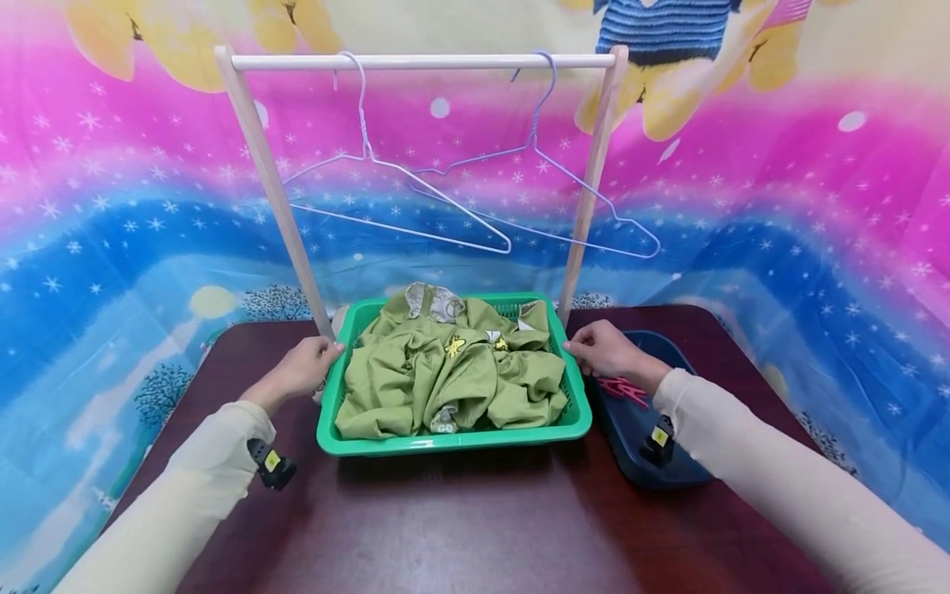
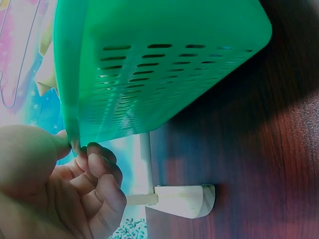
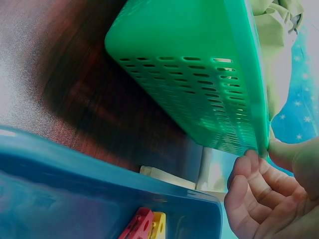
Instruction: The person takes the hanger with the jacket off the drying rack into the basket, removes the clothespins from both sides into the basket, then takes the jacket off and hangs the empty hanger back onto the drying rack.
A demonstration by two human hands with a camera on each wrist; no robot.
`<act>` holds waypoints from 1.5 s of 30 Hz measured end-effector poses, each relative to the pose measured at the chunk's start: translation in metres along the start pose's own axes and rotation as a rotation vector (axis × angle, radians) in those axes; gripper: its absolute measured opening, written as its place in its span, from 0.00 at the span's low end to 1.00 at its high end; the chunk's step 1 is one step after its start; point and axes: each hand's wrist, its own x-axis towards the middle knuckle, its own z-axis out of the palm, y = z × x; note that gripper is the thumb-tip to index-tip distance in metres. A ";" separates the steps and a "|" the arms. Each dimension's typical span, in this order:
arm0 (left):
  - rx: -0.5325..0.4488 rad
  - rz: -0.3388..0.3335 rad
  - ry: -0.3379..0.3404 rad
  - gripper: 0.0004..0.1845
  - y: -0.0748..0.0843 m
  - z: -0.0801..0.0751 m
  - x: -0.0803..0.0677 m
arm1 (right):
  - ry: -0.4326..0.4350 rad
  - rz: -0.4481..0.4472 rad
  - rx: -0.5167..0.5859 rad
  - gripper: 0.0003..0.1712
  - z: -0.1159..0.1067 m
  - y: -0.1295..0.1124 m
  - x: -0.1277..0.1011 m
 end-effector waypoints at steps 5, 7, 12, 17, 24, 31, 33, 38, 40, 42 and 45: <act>-0.004 0.001 0.005 0.20 0.000 -0.001 -0.001 | 0.002 -0.001 -0.004 0.17 0.001 0.000 0.001; -0.007 0.004 0.012 0.20 -0.001 -0.001 -0.002 | 0.005 0.001 -0.006 0.18 0.001 0.000 0.000; -0.005 0.004 0.031 0.20 -0.001 -0.002 -0.005 | 0.005 0.000 0.000 0.17 0.002 -0.002 -0.004; 0.011 0.001 0.046 0.19 0.001 -0.004 -0.008 | 0.021 -0.028 -0.009 0.18 -0.004 -0.003 -0.013; 0.004 -0.012 0.035 0.21 0.003 -0.008 -0.016 | 0.135 -0.051 -0.199 0.20 -0.027 0.009 -0.034; 0.012 -0.017 0.033 0.20 0.000 -0.011 -0.025 | 0.225 -0.017 -0.332 0.23 -0.049 0.036 -0.056; 0.011 -0.014 0.030 0.20 0.000 -0.011 -0.027 | 0.240 -0.011 -0.365 0.24 -0.054 0.045 -0.061; 0.022 -0.004 0.029 0.21 0.000 -0.012 -0.029 | 0.223 -0.002 -0.427 0.24 -0.064 0.069 -0.071; 0.028 0.000 0.032 0.21 -0.001 -0.012 -0.030 | 0.213 -0.001 -0.450 0.23 -0.068 0.078 -0.075; 0.033 0.005 0.036 0.21 0.000 -0.012 -0.031 | 0.210 0.001 -0.474 0.24 -0.071 0.085 -0.077; 0.035 0.007 0.041 0.21 0.001 -0.013 -0.034 | 0.193 0.022 -0.495 0.28 -0.074 0.093 -0.080</act>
